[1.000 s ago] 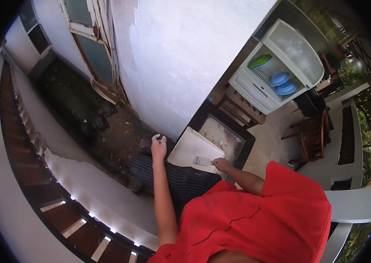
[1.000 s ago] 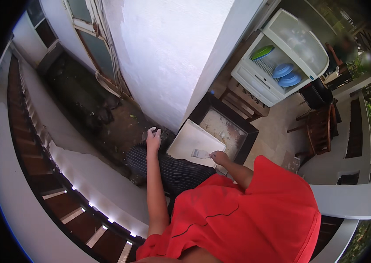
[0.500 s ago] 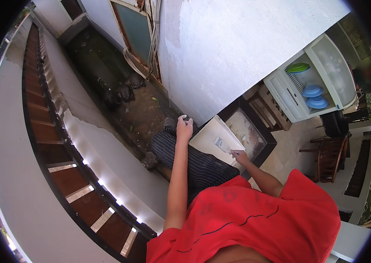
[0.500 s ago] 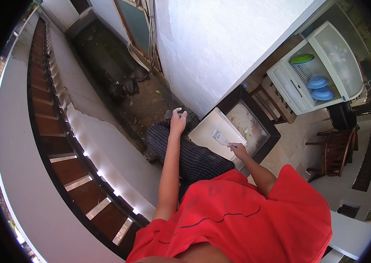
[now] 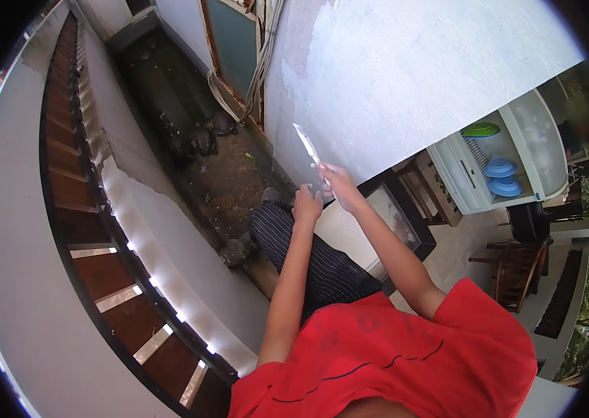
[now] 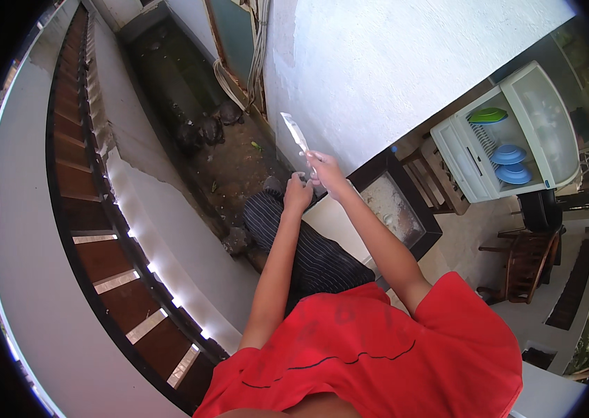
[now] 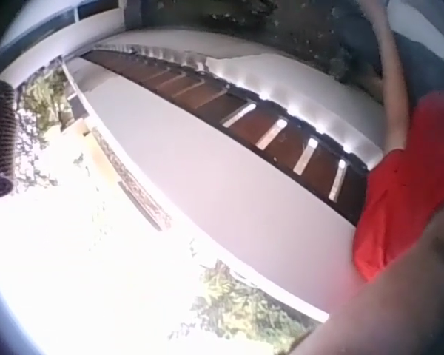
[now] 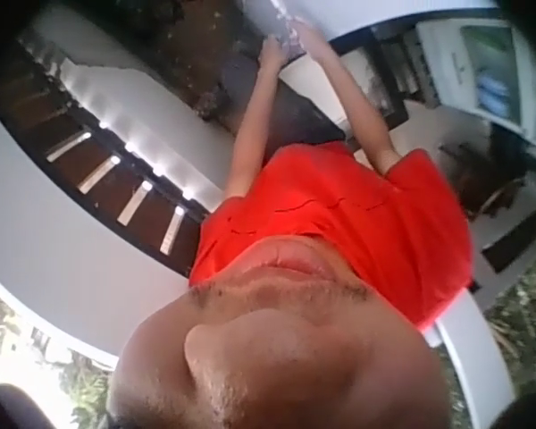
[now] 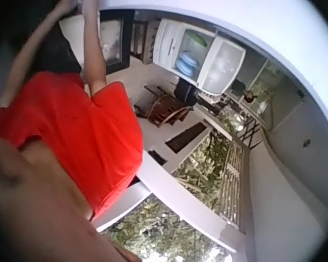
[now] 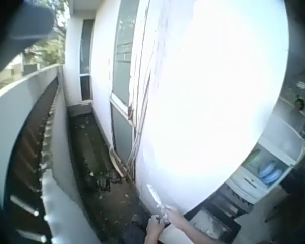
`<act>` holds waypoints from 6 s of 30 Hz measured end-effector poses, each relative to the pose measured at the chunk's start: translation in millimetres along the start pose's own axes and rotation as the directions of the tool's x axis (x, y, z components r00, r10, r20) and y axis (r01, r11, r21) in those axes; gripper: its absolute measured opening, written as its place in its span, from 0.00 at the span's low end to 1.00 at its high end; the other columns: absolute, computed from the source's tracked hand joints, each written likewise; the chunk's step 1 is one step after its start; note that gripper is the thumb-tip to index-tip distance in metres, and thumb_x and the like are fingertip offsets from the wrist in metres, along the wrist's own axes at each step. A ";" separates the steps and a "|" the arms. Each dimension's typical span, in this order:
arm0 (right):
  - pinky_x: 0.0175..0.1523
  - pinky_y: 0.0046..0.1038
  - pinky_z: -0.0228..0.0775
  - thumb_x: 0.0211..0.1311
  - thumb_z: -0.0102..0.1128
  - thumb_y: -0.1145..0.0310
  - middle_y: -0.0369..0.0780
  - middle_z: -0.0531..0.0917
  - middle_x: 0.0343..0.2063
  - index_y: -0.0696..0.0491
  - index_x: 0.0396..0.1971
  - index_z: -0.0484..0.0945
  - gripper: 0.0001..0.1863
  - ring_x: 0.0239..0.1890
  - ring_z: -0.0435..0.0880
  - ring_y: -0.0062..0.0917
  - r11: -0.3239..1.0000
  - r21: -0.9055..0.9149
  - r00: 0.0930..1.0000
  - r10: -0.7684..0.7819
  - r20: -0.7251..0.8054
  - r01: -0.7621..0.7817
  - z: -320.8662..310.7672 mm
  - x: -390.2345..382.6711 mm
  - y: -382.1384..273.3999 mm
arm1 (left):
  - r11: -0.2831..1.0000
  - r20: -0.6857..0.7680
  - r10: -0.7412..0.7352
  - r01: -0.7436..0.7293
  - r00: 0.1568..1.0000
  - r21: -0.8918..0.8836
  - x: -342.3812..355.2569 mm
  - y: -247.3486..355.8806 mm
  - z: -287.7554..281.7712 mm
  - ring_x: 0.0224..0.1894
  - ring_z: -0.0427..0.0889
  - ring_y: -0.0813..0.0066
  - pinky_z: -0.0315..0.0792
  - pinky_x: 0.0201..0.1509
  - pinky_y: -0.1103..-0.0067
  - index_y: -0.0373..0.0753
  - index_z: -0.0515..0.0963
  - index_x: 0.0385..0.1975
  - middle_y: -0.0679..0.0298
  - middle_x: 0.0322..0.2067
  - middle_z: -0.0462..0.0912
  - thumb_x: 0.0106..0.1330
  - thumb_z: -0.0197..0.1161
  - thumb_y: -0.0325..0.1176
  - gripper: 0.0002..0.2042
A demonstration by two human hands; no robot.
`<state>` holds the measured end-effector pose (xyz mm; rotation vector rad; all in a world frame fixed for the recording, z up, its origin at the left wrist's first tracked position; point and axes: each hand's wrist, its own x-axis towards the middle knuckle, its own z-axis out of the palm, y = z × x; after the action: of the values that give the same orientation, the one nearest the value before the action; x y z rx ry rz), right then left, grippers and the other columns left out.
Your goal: Apply putty or plaster to a wall using a putty knife to smooth and repair the surface.
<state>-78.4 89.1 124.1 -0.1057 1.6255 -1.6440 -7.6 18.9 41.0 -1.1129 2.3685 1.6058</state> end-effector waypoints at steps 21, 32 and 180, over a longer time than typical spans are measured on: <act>0.15 0.16 0.47 0.65 0.45 0.60 0.33 0.64 0.21 0.55 0.41 0.70 0.14 0.13 0.55 0.14 0.940 0.334 0.988 -0.017 -0.154 0.068 64.9 144.1 -53.9 | 0.860 -0.141 0.286 -0.319 0.948 -0.399 61.9 58.0 -49.6 0.50 0.70 0.47 0.66 0.49 0.66 0.35 0.61 0.54 0.45 0.48 0.71 0.59 0.51 0.41 0.25; 0.14 0.17 0.46 0.63 0.48 0.61 0.35 0.65 0.23 0.58 0.43 0.69 0.16 0.14 0.57 0.15 0.979 0.202 0.981 0.013 -0.192 0.027 75.8 130.3 -54.5 | 0.912 -0.103 0.396 -0.404 0.912 -0.069 69.7 43.0 -15.3 0.40 0.76 0.47 0.69 0.42 0.62 0.36 0.71 0.42 0.46 0.38 0.77 0.53 0.56 0.49 0.24; 0.15 0.11 0.43 0.65 0.44 0.57 0.28 0.65 0.20 0.57 0.49 0.69 0.20 0.13 0.55 0.05 0.976 0.186 0.975 0.145 -0.166 -0.113 -8.8 -24.7 55.3 | 0.994 -0.366 0.107 -0.095 0.924 0.051 42.7 8.4 -84.9 0.21 0.79 0.63 0.70 0.29 0.74 0.44 0.81 0.31 0.57 0.16 0.78 0.54 0.62 0.43 0.11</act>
<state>-40.8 118.7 85.8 0.2397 1.5742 -1.7262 -16.5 -72.4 67.4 -1.4184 2.7116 1.4897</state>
